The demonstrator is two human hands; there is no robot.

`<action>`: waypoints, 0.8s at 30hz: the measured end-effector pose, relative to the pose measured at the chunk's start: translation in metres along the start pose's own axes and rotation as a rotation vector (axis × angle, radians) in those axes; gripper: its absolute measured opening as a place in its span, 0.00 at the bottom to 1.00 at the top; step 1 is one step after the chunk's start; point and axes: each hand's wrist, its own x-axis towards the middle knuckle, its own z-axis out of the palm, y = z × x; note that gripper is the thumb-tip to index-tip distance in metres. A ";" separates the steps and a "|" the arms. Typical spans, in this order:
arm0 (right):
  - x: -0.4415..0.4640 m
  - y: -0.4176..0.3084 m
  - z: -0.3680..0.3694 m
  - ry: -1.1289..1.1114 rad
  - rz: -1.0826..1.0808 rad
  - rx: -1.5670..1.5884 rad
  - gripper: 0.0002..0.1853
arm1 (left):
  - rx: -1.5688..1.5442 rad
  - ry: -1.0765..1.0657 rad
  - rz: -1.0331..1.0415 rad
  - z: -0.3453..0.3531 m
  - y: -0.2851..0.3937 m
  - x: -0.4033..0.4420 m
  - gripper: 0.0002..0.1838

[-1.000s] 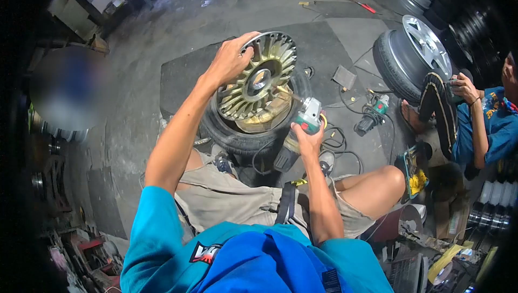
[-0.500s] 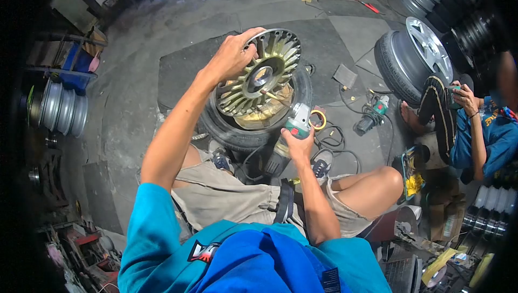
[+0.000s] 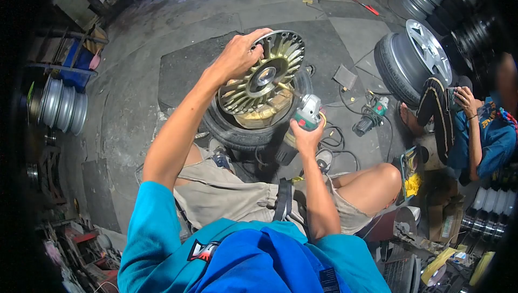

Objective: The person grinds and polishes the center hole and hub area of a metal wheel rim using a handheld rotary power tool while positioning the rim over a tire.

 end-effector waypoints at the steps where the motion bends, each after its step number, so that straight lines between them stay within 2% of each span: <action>1: -0.002 -0.004 0.001 -0.002 -0.001 0.000 0.49 | -0.008 -0.004 -0.003 -0.001 0.000 0.000 0.26; 3: -0.009 -0.009 0.003 -0.014 0.081 -0.001 0.51 | -0.014 -0.010 -0.013 -0.001 -0.001 -0.002 0.26; 7: 0.004 -0.011 0.002 0.065 0.083 -0.042 0.50 | -0.021 0.013 -0.001 -0.001 -0.002 -0.002 0.26; 13: -0.020 -0.007 0.008 0.023 0.009 -0.020 0.52 | 0.015 -0.016 -0.030 -0.005 0.004 0.000 0.26; 15: -0.034 -0.002 0.010 -0.026 0.151 0.005 0.53 | 0.016 -0.004 -0.019 -0.001 -0.001 0.000 0.26; 18: -0.037 0.016 0.014 -0.072 0.250 0.027 0.53 | 0.008 -0.005 -0.014 -0.001 -0.002 0.000 0.26; 20: -0.039 -0.003 0.013 -0.098 0.340 0.111 0.53 | -0.002 0.006 -0.025 -0.001 -0.001 -0.002 0.27; 24: -0.030 0.017 0.014 -0.012 0.301 0.103 0.51 | 0.001 -0.016 -0.044 -0.003 0.001 -0.003 0.27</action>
